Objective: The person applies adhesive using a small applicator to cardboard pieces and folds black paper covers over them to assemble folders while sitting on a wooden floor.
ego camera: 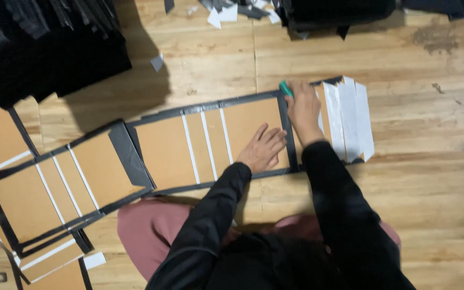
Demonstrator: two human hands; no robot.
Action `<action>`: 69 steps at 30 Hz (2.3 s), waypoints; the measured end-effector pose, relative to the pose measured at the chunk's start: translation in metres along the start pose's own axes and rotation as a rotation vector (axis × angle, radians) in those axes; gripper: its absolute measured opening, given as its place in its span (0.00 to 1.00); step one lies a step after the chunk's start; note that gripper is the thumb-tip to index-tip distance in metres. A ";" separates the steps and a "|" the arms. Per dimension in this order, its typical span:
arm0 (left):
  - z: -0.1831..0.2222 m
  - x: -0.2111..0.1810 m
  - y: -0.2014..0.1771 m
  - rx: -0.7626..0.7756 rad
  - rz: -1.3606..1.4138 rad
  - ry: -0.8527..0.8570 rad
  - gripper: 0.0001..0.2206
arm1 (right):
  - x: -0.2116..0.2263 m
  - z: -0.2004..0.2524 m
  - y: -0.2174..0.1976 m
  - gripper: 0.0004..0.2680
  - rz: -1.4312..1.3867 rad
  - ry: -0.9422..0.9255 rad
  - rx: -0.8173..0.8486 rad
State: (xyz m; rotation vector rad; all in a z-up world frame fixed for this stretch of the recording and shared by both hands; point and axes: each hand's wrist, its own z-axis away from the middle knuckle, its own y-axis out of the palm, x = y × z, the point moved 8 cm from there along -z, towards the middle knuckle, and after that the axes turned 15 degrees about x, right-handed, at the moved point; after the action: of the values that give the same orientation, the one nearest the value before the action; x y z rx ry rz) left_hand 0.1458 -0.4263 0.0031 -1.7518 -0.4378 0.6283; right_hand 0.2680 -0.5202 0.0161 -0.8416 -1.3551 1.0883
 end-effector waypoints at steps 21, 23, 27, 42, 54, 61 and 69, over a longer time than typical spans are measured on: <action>-0.017 -0.029 0.031 -0.008 -0.382 0.221 0.12 | -0.012 0.263 0.083 0.14 -0.646 0.292 0.328; -0.015 -0.016 0.039 0.125 -0.445 0.139 0.09 | -0.014 0.268 0.080 0.13 -0.755 0.284 0.268; -0.005 0.032 0.082 0.460 -0.607 0.000 0.10 | -0.033 0.282 0.068 0.09 -1.034 0.482 0.058; -0.047 -0.036 -0.017 0.524 -0.412 0.151 0.22 | -0.064 0.253 0.084 0.11 -1.580 0.637 -0.187; -0.057 -0.024 0.026 0.571 -0.462 0.384 0.11 | -0.063 0.244 0.092 0.14 -1.881 0.631 -0.180; -0.029 -0.018 -0.024 0.373 -0.172 0.300 0.30 | -0.086 0.247 0.107 0.15 -1.956 0.572 -0.125; -0.003 0.000 -0.024 0.178 -0.186 0.241 0.26 | -0.089 0.249 0.104 0.18 -1.919 0.554 -0.151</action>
State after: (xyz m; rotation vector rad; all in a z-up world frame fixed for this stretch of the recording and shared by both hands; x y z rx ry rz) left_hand 0.1479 -0.4225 0.0266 -1.5722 -0.3599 0.3087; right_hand 0.0187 -0.6029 -0.0920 0.2766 -1.0697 -0.7090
